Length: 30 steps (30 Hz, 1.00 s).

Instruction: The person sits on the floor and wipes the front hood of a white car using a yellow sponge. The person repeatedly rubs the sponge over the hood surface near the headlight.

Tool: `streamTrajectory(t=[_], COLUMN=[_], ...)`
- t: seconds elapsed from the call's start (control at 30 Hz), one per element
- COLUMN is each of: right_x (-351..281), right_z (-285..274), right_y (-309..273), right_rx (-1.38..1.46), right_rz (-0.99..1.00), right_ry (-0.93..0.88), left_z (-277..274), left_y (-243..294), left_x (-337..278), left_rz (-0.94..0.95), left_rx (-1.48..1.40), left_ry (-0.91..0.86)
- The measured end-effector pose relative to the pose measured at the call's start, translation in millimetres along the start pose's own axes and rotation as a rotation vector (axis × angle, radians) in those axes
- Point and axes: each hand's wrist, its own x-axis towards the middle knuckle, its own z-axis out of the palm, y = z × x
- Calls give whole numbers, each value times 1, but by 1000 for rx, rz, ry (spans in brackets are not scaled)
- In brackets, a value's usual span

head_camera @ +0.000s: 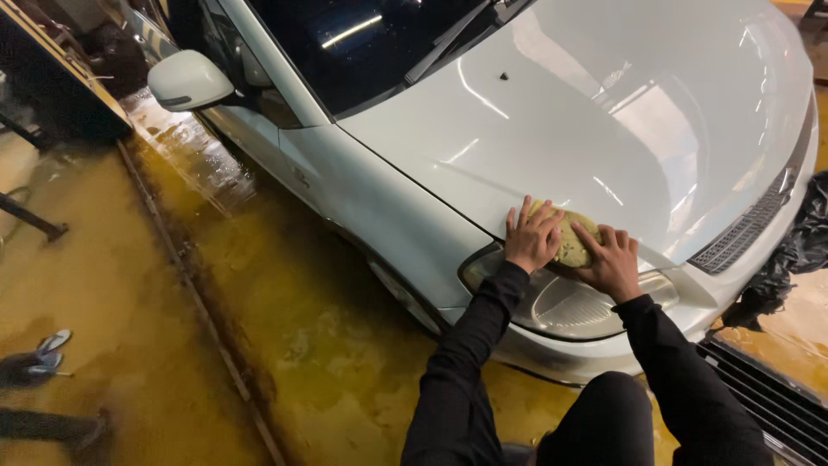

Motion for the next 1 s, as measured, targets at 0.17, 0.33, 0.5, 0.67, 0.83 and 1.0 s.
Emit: streamTrajectory(t=[0.17, 0.33, 0.5, 0.67, 0.83, 1.0], right_x=[6, -5, -3, 0, 0, -1], right_z=[3, 7, 6, 7, 4, 6], right_y=[1, 5, 4, 5, 2, 10], right_rx=[26, 18, 49, 23, 53, 24], right_rz=[5, 28, 40, 47, 55, 23], right_ry=[-7, -57, -73, -58, -55, -122], left_z=[-4, 1, 1, 3, 1, 0], left_y=[-2, 2, 1, -3, -1, 0], left_x=[9, -1, 0, 3, 2, 0], left_rz=[5, -13, -12, 1, -6, -2], left_rx=[11, -8, 9, -16, -2, -39], left_ry=[3, -23, -33, -42, -71, -71])
